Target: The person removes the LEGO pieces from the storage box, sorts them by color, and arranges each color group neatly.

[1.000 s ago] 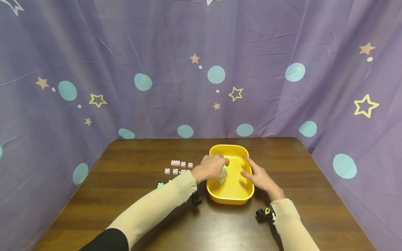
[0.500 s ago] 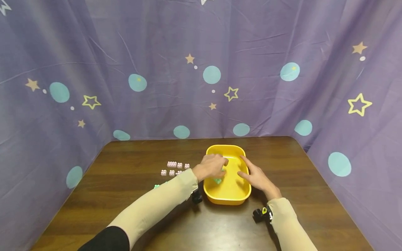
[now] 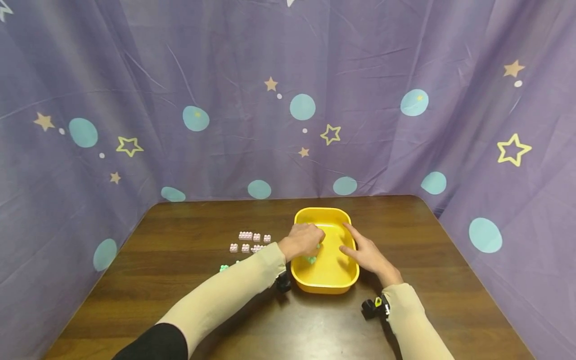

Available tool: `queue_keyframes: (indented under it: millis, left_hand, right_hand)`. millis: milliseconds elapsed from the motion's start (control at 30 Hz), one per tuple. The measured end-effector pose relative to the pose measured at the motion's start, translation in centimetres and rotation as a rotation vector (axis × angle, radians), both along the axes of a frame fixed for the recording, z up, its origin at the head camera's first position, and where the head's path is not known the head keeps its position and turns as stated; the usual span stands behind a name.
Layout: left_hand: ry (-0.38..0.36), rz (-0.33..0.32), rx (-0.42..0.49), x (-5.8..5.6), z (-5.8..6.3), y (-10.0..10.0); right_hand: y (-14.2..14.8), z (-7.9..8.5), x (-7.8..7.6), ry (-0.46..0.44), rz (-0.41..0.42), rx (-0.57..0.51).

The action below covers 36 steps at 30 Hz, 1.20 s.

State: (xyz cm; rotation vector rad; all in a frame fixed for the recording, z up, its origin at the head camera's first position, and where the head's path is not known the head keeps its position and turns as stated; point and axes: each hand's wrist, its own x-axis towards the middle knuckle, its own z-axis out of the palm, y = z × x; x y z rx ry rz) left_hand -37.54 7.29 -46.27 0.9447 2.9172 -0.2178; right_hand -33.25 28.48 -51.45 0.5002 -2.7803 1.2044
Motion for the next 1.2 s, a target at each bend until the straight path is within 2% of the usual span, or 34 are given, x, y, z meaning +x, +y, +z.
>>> queue_keyframes:
  millis: [500,800,1200]
  left_hand:
    - [-0.006,-0.019,0.020,0.2,0.0,-0.2]
    - [-0.038,-0.036,0.068,0.3,0.5,-0.6]
    - [0.000,-0.118,0.165,0.6,1.4,-1.5]
  right_hand:
    - [0.0,-0.1,-0.1,-0.003,0.000,0.012]
    - [0.0,0.1,0.1,-0.009,0.000,0.020]
    - [0.0,0.0,0.1,-0.031,0.000,0.006]
